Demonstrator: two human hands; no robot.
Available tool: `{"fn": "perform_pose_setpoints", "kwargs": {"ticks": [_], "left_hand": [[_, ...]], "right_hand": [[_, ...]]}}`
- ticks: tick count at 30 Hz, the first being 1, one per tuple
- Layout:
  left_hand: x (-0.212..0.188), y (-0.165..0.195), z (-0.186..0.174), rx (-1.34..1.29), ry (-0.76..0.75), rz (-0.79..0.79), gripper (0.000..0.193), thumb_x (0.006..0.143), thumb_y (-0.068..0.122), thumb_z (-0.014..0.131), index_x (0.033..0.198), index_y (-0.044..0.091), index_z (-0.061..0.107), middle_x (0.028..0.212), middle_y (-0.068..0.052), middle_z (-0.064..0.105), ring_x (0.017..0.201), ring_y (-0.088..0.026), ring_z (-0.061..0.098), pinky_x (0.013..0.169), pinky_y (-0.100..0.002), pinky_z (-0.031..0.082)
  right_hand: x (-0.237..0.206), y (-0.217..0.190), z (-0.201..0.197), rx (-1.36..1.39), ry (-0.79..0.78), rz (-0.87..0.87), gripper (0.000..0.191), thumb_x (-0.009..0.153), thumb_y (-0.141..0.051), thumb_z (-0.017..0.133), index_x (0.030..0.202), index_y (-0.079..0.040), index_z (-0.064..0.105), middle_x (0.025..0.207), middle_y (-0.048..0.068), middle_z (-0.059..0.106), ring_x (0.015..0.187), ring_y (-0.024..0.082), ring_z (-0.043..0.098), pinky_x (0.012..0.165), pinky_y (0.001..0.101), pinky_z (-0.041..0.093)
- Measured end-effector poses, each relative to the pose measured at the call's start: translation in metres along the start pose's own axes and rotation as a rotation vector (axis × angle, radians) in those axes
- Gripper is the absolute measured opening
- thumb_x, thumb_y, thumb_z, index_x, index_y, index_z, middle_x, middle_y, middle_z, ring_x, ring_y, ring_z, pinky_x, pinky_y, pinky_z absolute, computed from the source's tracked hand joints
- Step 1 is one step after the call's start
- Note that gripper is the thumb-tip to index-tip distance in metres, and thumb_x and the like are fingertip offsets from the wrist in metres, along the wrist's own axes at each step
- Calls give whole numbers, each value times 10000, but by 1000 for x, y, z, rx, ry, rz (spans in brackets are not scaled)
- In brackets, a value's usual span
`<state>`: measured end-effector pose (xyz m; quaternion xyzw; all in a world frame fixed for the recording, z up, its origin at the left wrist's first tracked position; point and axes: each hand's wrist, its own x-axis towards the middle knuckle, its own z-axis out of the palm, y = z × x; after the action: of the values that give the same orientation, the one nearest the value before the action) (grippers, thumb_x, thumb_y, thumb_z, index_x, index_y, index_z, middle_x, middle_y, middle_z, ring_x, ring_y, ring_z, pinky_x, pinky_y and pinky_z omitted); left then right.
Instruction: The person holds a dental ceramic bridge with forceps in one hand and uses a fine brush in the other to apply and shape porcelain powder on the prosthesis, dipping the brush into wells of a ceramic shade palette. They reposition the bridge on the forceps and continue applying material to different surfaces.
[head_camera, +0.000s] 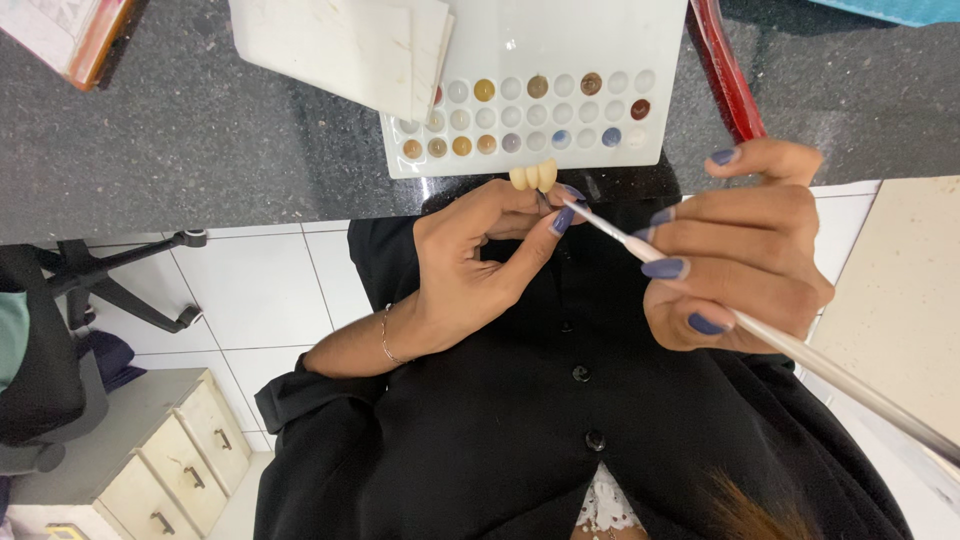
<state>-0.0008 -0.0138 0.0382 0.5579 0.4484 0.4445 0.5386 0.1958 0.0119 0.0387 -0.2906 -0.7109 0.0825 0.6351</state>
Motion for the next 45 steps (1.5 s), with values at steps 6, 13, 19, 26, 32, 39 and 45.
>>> {"fn": "perform_pose_setpoints", "kwargs": {"ticks": [6,13,19,26,32,39,45], "left_hand": [[0,0,0,-17,-1,10,131,988,-47,709,1108,-82,672,1111,-139,754,1024,-208,776,861,-257,667],[-1,0,0,-9,5,-1,127,985,-48,715,1100,-79,670,1100,-132,757,1025,-203,776,879,-262,672],[-1,1,1,-27,12,-13,143,971,-40,735,1098,-72,677,1101,-129,760,974,-171,776,872,-264,664],[-1,2,1,-28,12,-16,172,962,-26,764,1119,-42,698,1080,-108,764,917,-143,780,824,-231,665],[-1,3,1,-26,6,-33,198,956,-30,759,1141,-51,693,1095,-120,759,970,-164,773,875,-258,660],[0,1,0,-11,5,0,178,961,-24,760,1124,-52,694,1083,-112,760,961,-162,778,863,-250,664],[-1,2,0,7,6,-9,150,951,-29,766,1083,-55,701,1069,-116,763,967,-163,779,869,-257,663]], "right_hand": [[5,-3,-1,-46,0,26,493,1070,-406,486,679,-121,580,641,36,632,686,190,584,848,406,488],[6,-2,5,-31,32,14,479,1078,-397,479,690,-123,538,632,18,618,684,169,570,845,395,478],[0,-5,5,-7,114,-7,362,1073,-373,487,798,-143,535,625,-11,592,676,142,579,839,396,485],[3,-6,1,-68,24,-3,400,1070,-370,512,749,-136,560,619,6,607,666,160,579,853,408,462],[4,0,-1,-31,-21,-32,434,1082,-375,504,731,-130,570,605,14,616,670,164,602,860,412,464],[12,-4,-13,-33,-250,-22,440,1083,-330,459,715,-134,600,615,24,642,675,177,598,870,435,401],[2,2,1,-24,18,-84,434,1085,-328,517,700,-133,557,625,19,634,677,171,612,860,427,462]]}}
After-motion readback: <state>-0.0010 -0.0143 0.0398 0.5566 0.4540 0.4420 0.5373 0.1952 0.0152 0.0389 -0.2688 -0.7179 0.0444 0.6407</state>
